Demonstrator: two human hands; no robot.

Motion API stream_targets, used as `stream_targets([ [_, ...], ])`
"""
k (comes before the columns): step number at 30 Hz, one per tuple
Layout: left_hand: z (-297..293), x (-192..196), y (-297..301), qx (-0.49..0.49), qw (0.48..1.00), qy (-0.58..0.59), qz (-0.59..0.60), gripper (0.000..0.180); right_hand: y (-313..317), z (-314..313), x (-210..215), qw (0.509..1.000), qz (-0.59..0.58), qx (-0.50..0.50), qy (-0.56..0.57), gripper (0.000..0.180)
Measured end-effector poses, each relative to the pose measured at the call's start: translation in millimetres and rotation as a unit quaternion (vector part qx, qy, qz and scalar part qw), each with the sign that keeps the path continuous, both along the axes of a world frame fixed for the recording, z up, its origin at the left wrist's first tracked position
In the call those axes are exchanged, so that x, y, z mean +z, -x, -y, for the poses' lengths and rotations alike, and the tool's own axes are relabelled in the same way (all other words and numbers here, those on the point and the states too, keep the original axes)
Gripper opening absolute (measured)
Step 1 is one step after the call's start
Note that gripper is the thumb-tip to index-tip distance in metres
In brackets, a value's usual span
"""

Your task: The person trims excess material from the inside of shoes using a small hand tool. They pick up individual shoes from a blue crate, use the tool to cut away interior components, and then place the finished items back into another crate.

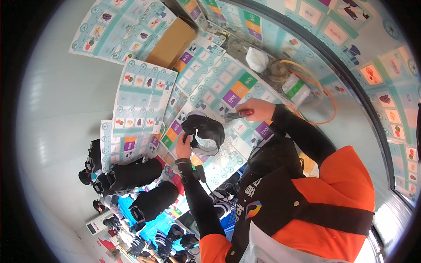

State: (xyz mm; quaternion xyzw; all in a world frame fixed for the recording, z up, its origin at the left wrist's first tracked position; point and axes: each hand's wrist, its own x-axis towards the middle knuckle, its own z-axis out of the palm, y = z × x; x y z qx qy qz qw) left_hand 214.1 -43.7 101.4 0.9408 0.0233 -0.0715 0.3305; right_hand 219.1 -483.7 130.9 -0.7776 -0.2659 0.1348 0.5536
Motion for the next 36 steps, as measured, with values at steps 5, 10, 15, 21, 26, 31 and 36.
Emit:
stream_targets([
  [5, -5.6, -11.6, 8.0, 0.000, 1.000, 0.000, 0.021, 0.032, 7.1, 6.6, -1.7, 0.994, -0.094, 0.046, 0.027, 0.033],
  [10, -20.3, -29.5, 7.3, 0.028, 0.999, 0.016, -0.006, 0.033, 2.4, 9.3, -10.8, 1.000, -0.012, -0.026, 0.012, 0.024],
  [15, -38.4, -39.2, 23.7, 0.069, 0.996, 0.058, -0.001, 0.033, 9.0, -4.0, -16.1, 0.983, -0.172, 0.042, 0.053, 0.036],
  [21, -63.5, -46.1, 126.2, 0.154, 0.986, -0.056, -0.042, 0.035, -1.0, -34.6, -99.1, 0.976, -0.075, -0.038, 0.200, 0.032],
  [26, -45.1, -94.6, 247.9, 0.413, 0.796, 0.421, -0.135, 0.042, -6.6, 13.1, -212.9, 0.932, -0.013, -0.073, 0.356, 0.035],
  [31, -73.8, -53.0, 404.5, 0.299, 0.954, 0.004, 0.010, 0.040, -10.1, -37.7, -210.4, 0.868, 0.017, -0.086, 0.489, 0.071],
  [36, -145.4, -17.5, 468.4, 0.454, 0.868, -0.196, 0.045, 0.030, -18.1, -79.2, -177.2, 0.907, 0.138, -0.115, 0.381, 0.053],
])
